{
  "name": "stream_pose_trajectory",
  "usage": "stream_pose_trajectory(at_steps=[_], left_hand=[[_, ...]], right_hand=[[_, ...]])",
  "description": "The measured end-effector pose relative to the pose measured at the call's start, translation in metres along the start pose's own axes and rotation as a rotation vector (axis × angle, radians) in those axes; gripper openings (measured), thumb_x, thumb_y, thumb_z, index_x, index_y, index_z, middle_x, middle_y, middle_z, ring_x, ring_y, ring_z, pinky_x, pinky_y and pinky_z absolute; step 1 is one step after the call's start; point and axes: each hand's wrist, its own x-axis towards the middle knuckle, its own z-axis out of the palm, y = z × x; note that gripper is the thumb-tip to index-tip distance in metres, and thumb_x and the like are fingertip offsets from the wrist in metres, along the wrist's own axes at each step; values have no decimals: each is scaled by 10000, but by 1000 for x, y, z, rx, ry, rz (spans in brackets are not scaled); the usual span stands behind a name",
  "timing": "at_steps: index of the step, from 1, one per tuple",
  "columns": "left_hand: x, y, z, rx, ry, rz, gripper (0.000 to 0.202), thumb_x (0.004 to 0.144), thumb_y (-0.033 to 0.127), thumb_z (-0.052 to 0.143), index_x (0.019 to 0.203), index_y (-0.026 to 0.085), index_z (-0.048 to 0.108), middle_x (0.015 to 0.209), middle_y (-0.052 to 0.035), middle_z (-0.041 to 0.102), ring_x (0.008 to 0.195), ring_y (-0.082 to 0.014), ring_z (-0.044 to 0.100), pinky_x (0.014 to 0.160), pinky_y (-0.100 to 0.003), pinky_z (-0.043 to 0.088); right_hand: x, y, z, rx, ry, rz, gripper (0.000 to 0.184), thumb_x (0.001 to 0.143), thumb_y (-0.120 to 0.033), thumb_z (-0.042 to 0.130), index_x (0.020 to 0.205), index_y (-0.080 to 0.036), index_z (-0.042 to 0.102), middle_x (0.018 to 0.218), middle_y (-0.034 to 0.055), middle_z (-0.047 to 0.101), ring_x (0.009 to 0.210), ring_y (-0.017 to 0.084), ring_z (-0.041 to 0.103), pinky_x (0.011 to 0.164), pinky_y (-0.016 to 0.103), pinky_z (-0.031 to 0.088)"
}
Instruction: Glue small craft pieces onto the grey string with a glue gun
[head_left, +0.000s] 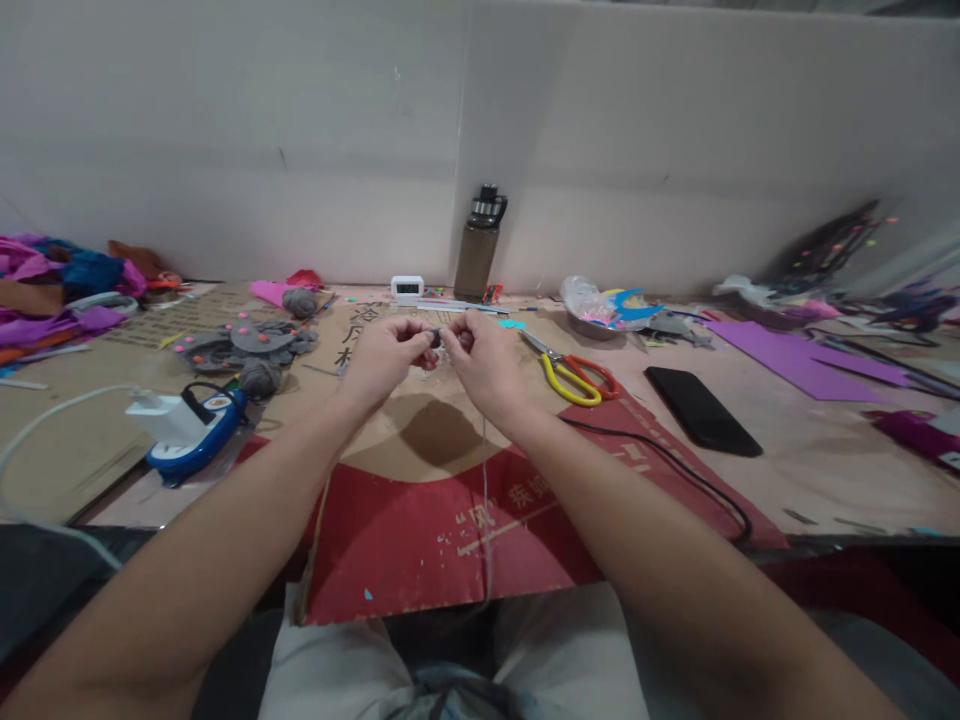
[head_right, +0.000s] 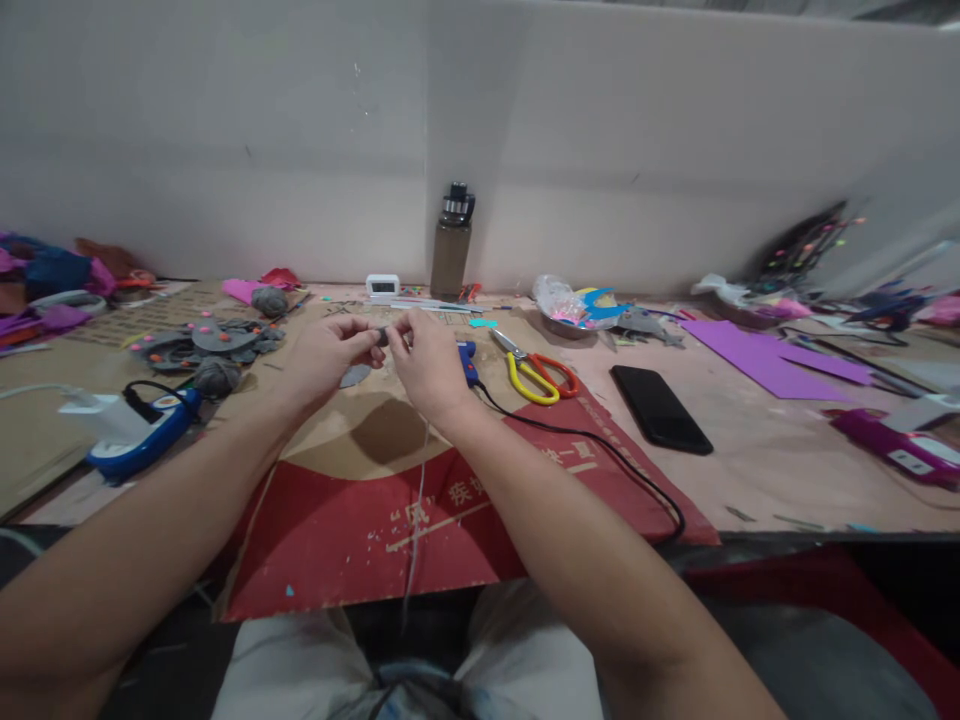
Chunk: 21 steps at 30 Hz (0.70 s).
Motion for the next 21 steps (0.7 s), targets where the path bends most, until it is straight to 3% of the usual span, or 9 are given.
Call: stream_pose_trajectory(at_steps=[6, 11, 15, 17, 21], left_hand=[[1, 2, -1, 6, -45, -36, 66, 725, 201, 630, 683, 150, 640, 571, -17, 602, 515, -103, 559, 572, -252, 492], [3, 1, -5, -80, -139, -82, 88, 706, 224, 659, 714, 136, 660, 619, -35, 632, 550, -105, 588, 610, -256, 509], [3, 4, -8, -139, -188, -128, 137, 705, 252, 651, 749, 127, 683, 676, -69, 663, 620, -134, 632, 660, -282, 534], [3, 5, -9, -74, -184, -114, 160, 710, 281, 658, 744, 127, 687, 676, -77, 666, 621, -141, 631, 642, -283, 536], [3, 4, -11, 259, -124, 17, 168, 683, 267, 685, 794, 143, 708, 647, -46, 652, 536, -112, 570, 503, -224, 469]], right_hand=[[-1, 3, -4, 68, -33, 55, 103, 835, -277, 529, 914, -215, 550, 616, -46, 463, 576, 128, 422, 593, 277, 318], [1, 7, -6, 19, -47, -2, 134, 838, -268, 496, 742, -204, 563, 699, 6, 561, 660, 141, 476, 638, 283, 352], [2, 11, -7, 14, -60, 29, 164, 845, -289, 486, 716, -201, 540, 685, 7, 557, 678, 144, 487, 636, 276, 358], [2, 11, -7, 10, -81, 26, 148, 844, -280, 492, 738, -196, 551, 695, 11, 567, 691, 146, 497, 647, 277, 362], [-1, 7, -9, -64, -138, -13, 126, 846, -254, 498, 790, -184, 587, 722, 29, 591, 704, 155, 512, 667, 288, 363]])
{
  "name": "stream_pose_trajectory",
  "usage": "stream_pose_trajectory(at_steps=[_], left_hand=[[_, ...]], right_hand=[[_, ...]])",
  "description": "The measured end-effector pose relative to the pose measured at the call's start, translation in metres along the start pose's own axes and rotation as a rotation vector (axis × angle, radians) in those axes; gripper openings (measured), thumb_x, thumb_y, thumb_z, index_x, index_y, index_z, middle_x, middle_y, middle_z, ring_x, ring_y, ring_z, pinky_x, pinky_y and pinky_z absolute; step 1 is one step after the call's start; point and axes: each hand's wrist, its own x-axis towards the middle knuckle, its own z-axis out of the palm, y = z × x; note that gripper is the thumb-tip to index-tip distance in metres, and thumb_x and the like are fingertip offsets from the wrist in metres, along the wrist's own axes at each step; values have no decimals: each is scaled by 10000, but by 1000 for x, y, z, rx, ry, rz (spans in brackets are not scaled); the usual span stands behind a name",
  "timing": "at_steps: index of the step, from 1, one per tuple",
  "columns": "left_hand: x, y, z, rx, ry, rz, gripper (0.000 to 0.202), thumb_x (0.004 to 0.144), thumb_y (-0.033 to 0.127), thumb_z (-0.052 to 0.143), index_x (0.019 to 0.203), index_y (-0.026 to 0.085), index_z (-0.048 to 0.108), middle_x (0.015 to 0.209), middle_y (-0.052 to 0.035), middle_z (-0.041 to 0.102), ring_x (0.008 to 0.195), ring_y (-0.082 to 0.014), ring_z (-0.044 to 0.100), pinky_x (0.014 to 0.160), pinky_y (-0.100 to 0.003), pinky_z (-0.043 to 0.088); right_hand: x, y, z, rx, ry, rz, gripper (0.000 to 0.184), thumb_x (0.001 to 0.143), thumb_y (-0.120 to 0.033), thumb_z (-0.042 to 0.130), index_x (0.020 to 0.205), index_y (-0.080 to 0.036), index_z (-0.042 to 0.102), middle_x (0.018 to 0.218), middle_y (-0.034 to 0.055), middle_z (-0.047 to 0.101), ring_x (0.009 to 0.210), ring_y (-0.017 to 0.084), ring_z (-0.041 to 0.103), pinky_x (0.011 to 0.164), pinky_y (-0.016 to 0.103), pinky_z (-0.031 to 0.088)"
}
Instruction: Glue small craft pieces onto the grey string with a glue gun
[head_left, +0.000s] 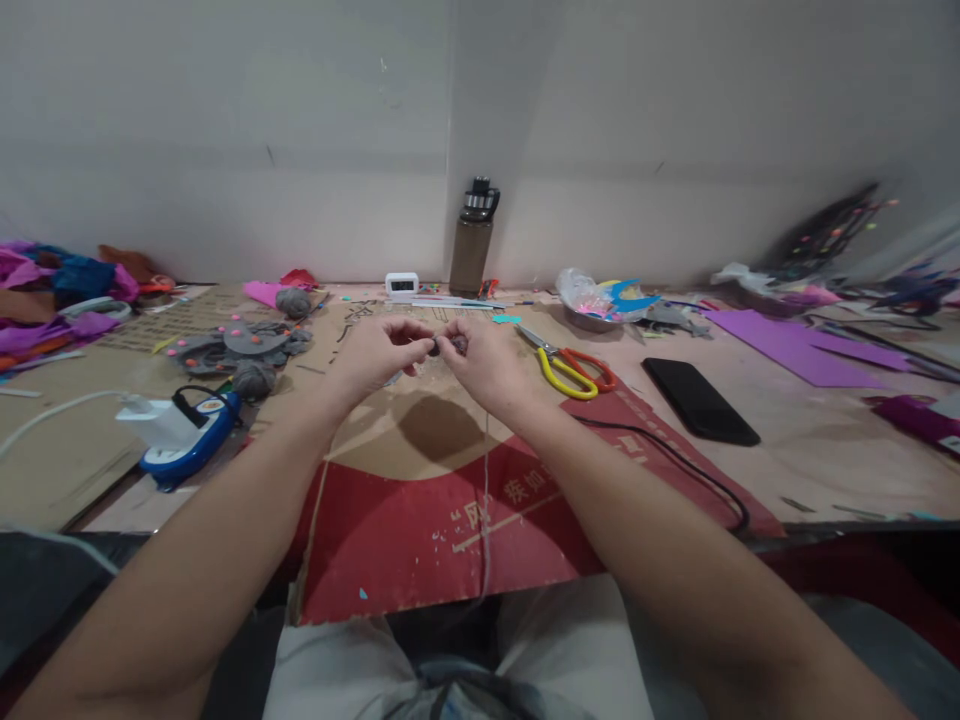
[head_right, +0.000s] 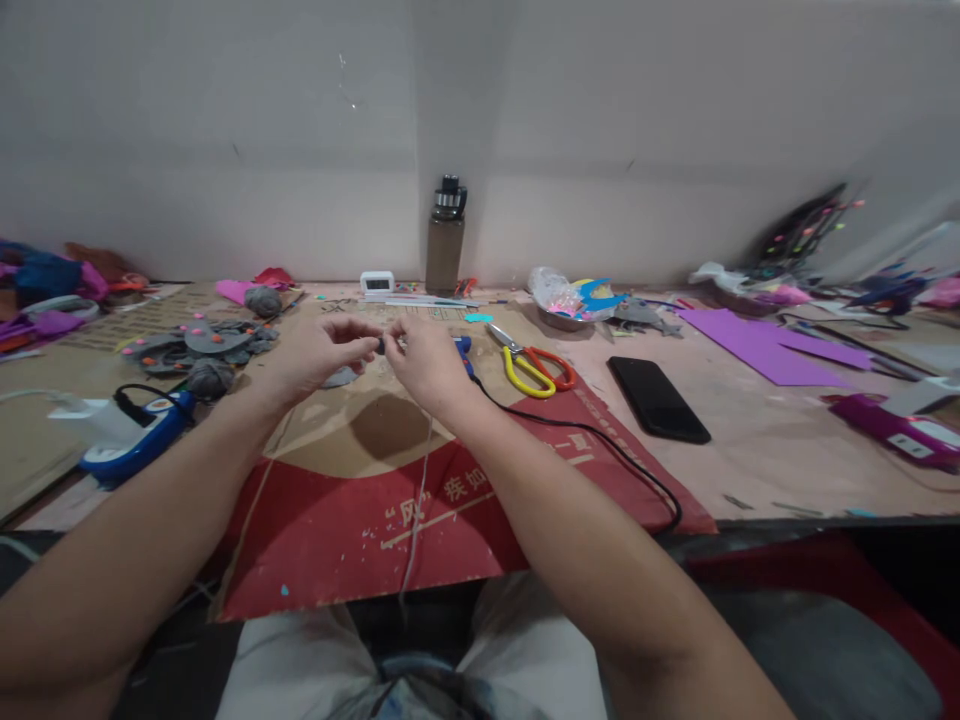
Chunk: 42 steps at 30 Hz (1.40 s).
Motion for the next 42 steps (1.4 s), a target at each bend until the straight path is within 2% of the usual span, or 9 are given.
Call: stream_pose_trajectory(at_steps=[3, 9, 13, 16, 18, 22, 27, 35, 42], left_hand=[[-3, 1, 1, 200, 7, 87, 160, 692, 248, 652, 805, 154, 716, 614, -18, 634, 480, -87, 517, 447, -198, 405], [-8, 9, 4, 351, 38, 48, 120, 705, 220, 602, 738, 148, 693, 550, -11, 631, 496, -114, 583, 499, -215, 445], [-7, 10, 5, 175, 109, -27, 84, 706, 206, 609, 690, 140, 658, 567, -30, 648, 521, -135, 620, 543, -243, 496], [-5, 7, 7, -26, 125, -71, 66, 689, 201, 634, 665, 140, 625, 577, -24, 643, 536, -136, 627, 570, -259, 524], [-4, 5, 8, -103, 125, -75, 70, 680, 200, 647, 658, 140, 616, 581, -17, 636, 536, -129, 622, 578, -260, 528], [-4, 3, 9, -107, 169, -68, 92, 670, 218, 669, 650, 142, 621, 585, -10, 622, 513, -110, 589, 535, -231, 488], [-4, 1, 10, 9, 245, 2, 98, 692, 242, 670, 657, 154, 646, 480, 29, 527, 416, -70, 449, 433, -199, 350], [-2, -3, 18, -377, 208, -57, 109, 658, 211, 698, 666, 140, 616, 540, 2, 579, 478, -92, 526, 516, -229, 462], [1, -9, 16, -382, 226, -52, 111, 662, 219, 708, 681, 133, 639, 535, 6, 566, 473, -73, 502, 472, -189, 407]], right_hand=[[0, -3, -1, -79, -39, -17, 110, 839, -220, 509, 799, -176, 600, 777, 50, 616, 719, 161, 521, 678, 293, 368], [-2, -5, 0, -107, -46, -70, 81, 846, -201, 498, 803, -188, 566, 817, 62, 611, 778, 173, 528, 717, 301, 381], [-5, -7, 2, 13, 11, -7, 102, 840, -208, 490, 939, -196, 515, 747, 15, 559, 695, 153, 493, 660, 284, 371], [-6, -7, 5, 66, 26, -21, 28, 832, -197, 479, 848, -197, 501, 733, 1, 537, 664, 134, 464, 639, 270, 351], [-6, -7, 7, 89, 28, -18, 63, 836, -205, 474, 775, -197, 490, 710, -5, 526, 649, 126, 452, 629, 266, 338], [-5, -7, 10, 110, 44, 12, 139, 859, -251, 469, 731, -197, 477, 668, -14, 506, 620, 121, 430, 617, 270, 315], [-5, -6, 14, 166, 71, 63, 195, 866, -284, 477, 694, -192, 476, 656, -18, 498, 606, 113, 412, 612, 270, 305], [-3, -5, 18, 308, 101, 174, 224, 848, -313, 491, 669, -182, 517, 634, -28, 526, 595, 105, 431, 603, 259, 324], [-3, -5, 18, 322, 78, 161, 214, 823, -321, 513, 654, -191, 495, 627, -35, 513, 590, 106, 425, 601, 261, 330]])
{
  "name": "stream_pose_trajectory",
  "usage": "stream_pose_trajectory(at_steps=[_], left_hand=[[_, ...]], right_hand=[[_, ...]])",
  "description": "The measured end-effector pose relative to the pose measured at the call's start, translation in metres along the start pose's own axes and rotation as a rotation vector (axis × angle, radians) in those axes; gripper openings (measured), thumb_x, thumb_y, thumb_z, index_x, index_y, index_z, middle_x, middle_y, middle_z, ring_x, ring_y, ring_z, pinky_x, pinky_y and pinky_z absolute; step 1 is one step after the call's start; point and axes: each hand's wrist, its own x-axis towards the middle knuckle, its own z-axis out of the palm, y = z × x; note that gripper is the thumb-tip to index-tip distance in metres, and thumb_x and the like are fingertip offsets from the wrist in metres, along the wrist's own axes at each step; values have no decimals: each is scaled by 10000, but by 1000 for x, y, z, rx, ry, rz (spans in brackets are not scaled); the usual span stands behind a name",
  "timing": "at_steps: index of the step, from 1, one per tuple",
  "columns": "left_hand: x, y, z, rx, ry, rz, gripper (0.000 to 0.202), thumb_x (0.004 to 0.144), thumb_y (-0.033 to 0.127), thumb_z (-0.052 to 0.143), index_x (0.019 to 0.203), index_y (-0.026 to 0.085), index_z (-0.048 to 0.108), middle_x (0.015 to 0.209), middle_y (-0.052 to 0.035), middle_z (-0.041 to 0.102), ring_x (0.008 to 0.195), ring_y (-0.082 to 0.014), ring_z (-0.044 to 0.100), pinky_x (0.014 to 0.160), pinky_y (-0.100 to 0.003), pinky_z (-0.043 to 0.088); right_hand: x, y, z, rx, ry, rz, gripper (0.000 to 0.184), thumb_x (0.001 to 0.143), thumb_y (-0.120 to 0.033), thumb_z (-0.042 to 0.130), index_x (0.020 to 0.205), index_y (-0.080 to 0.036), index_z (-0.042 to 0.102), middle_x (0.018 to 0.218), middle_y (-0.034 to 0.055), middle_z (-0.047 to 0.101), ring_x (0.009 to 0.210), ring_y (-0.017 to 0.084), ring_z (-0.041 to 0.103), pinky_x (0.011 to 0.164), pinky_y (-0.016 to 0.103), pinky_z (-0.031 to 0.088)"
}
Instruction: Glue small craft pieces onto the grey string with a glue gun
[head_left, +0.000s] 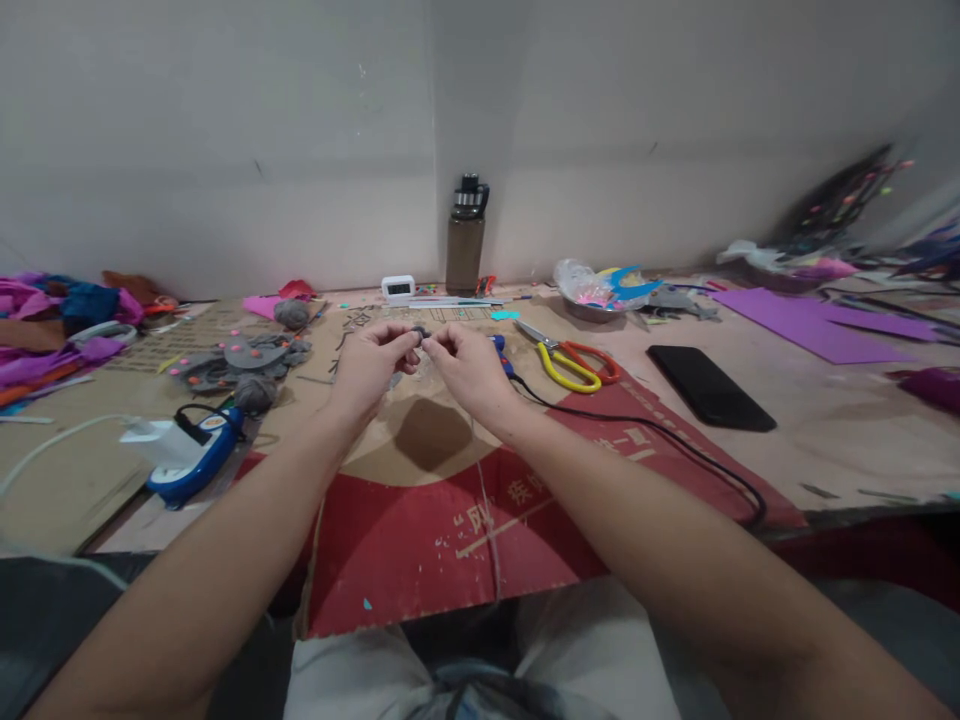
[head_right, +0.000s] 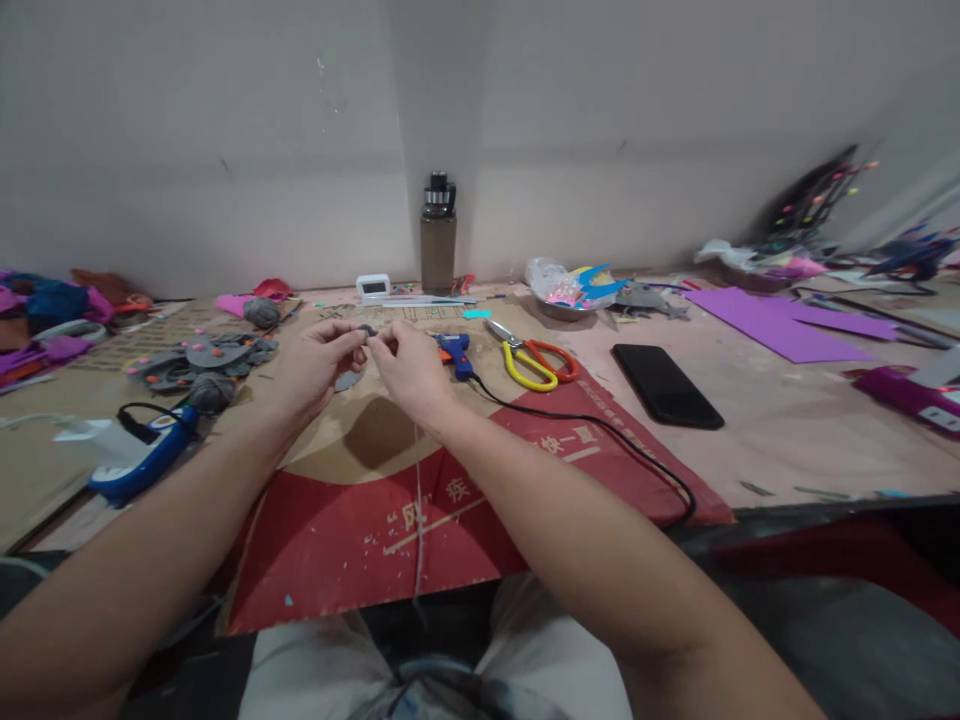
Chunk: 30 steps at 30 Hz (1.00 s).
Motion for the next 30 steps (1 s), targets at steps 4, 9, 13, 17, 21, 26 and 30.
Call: stream_pose_trajectory(at_steps=[4, 9, 13, 17, 21, 26, 30], left_hand=[[4, 0, -4, -84, 74, -22, 121, 663, 220, 722, 708, 136, 647, 538, 10, 573, 460, -56, 487, 444, -164, 360], [8, -1, -7, -240, 65, -57, 126, 642, 183, 743, 707, 122, 653, 588, 1, 600, 520, -55, 537, 511, -158, 427], [9, -4, -9, -291, 35, -116, 151, 636, 188, 756, 738, 121, 668, 605, 3, 606, 539, -59, 551, 542, -167, 458], [8, -4, -8, -315, 57, -129, 149, 636, 180, 752, 741, 132, 659, 572, 22, 581, 487, -50, 506, 467, -157, 406], [6, -1, -6, -342, 39, -135, 135, 643, 164, 743, 731, 126, 647, 575, 21, 572, 486, -44, 493, 471, -156, 403], [4, 0, -4, -292, 65, -56, 149, 654, 175, 734, 770, 138, 647, 623, 20, 592, 520, -47, 514, 511, -161, 416], [2, -1, -1, -158, 74, 84, 125, 668, 195, 712, 748, 148, 628, 650, 18, 596, 575, -66, 534, 573, -186, 434]], right_hand=[[-1, 5, 3, 27, -37, -67, 199, 842, -305, 488, 683, -187, 510, 658, -32, 533, 613, 105, 442, 627, 258, 340], [-6, 3, 4, -52, -158, -141, 176, 864, -286, 467, 752, -186, 558, 693, -22, 555, 655, 116, 476, 641, 255, 336], [-8, -2, 0, -87, -233, -174, 168, 872, -264, 455, 750, -189, 543, 704, -20, 553, 660, 115, 469, 645, 250, 333], [-7, -3, -3, -108, -283, -175, 192, 867, -265, 458, 700, -188, 515, 654, -30, 507, 631, 112, 444, 624, 250, 321], [-5, 2, -4, -96, -314, -137, 219, 864, -287, 455, 672, -191, 496, 624, -39, 474, 622, 111, 441, 609, 253, 323], [-5, 4, -3, -17, -144, -6, 205, 813, -359, 551, 910, -184, 507, 783, -7, 557, 697, 121, 515, 663, 278, 405], [-4, -1, 3, 221, -31, 58, 419, 728, -360, 662, 1022, -204, 407, 938, 32, 574, 802, 127, 582, 726, 296, 478]])
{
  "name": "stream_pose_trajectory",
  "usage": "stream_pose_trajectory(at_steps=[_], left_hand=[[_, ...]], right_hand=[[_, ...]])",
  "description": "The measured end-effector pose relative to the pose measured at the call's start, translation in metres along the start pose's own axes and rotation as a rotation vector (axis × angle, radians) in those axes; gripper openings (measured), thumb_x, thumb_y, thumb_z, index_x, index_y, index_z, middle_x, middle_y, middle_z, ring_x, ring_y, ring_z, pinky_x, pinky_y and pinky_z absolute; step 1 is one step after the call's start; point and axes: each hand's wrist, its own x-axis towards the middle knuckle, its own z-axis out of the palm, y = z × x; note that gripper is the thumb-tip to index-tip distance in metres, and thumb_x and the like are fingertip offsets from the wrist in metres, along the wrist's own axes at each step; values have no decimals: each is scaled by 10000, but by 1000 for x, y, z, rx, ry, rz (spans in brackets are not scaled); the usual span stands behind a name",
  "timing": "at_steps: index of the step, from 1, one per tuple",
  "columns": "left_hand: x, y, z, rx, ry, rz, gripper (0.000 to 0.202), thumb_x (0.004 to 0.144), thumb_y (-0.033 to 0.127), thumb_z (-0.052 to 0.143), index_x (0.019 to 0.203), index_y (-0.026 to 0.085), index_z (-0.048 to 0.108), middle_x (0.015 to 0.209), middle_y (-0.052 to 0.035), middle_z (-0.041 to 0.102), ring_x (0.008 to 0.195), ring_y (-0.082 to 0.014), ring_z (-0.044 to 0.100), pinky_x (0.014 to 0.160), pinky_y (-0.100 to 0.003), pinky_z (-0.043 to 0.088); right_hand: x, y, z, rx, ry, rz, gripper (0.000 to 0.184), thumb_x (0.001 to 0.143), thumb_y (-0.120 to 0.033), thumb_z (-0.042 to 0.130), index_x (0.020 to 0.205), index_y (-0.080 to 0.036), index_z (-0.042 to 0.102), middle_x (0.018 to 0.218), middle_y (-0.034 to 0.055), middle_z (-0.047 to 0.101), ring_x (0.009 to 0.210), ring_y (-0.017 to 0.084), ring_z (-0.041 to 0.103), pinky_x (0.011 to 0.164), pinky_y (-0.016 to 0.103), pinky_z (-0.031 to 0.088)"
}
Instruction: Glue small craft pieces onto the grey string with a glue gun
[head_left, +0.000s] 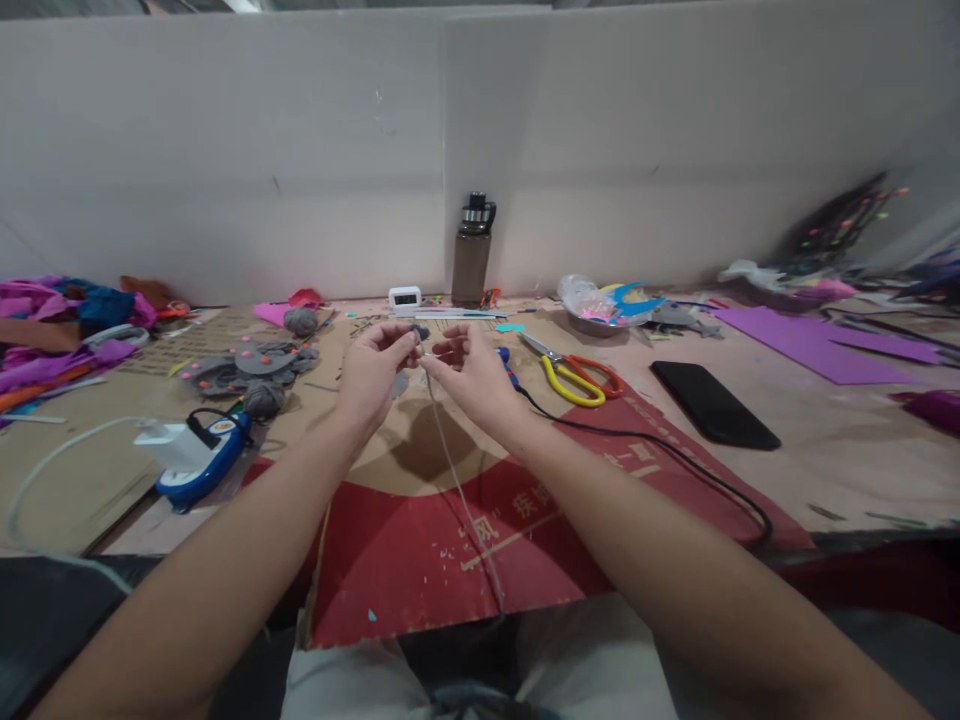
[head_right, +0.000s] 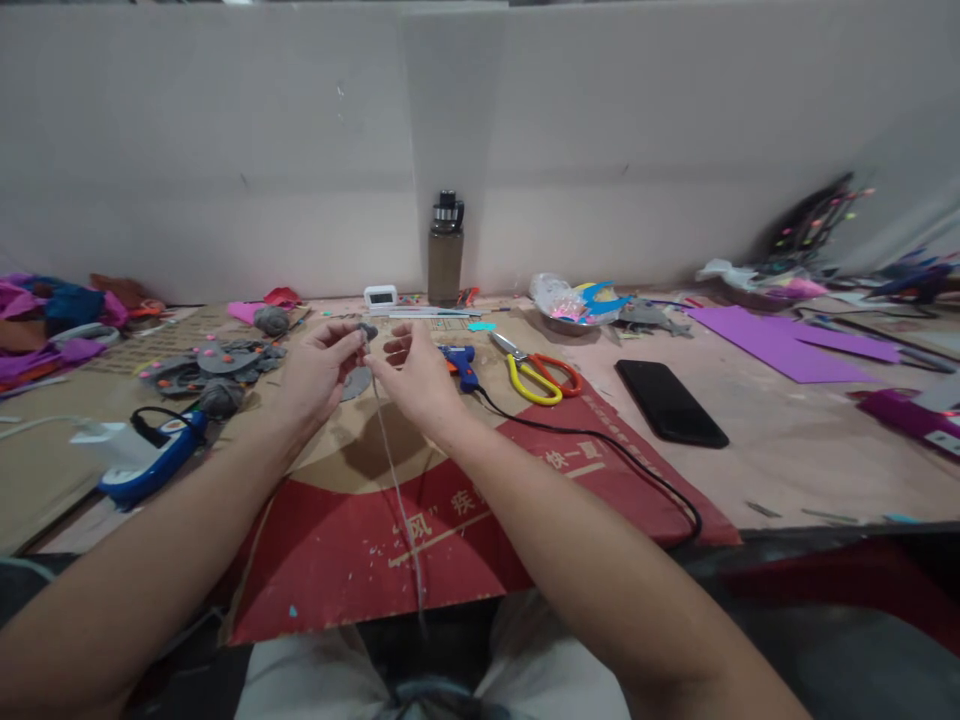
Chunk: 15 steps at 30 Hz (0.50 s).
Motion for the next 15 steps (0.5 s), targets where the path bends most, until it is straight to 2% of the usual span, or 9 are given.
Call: stream_pose_trajectory(at_steps=[3, 8, 13, 15], left_hand=[[-4, 1, 2, 150, 0, 77, 108, 681, 212, 692, 746, 159, 625, 704, 14, 610, 630, -82, 551, 614, -201, 441], [-6, 3, 2, 274, 14, 135, 73, 692, 210, 680, 736, 165, 643, 656, 23, 590, 577, -75, 511, 569, -199, 406], [-4, 0, 1, 95, -67, -38, 140, 672, 242, 720, 758, 153, 655, 642, 10, 595, 517, -64, 478, 517, -207, 376], [-4, 0, 2, 54, -93, -88, 163, 660, 237, 738, 764, 140, 658, 670, 0, 609, 518, -56, 484, 515, -202, 379]], right_hand=[[0, 1, 5, 147, -20, 13, 413, 722, -340, 672, 994, -226, 383, 893, 5, 580, 795, 118, 595, 729, 291, 500], [1, 1, 5, 231, -58, 72, 355, 757, -376, 633, 968, -235, 386, 748, -54, 520, 608, 86, 544, 585, 249, 500], [3, -5, -1, 295, -41, 77, 268, 859, -486, 460, 928, -228, 449, 757, -40, 518, 545, 60, 482, 545, 219, 481], [5, -3, -2, 275, -34, 94, 248, 846, -462, 482, 845, -214, 476, 726, -42, 507, 530, 57, 458, 521, 206, 467]])
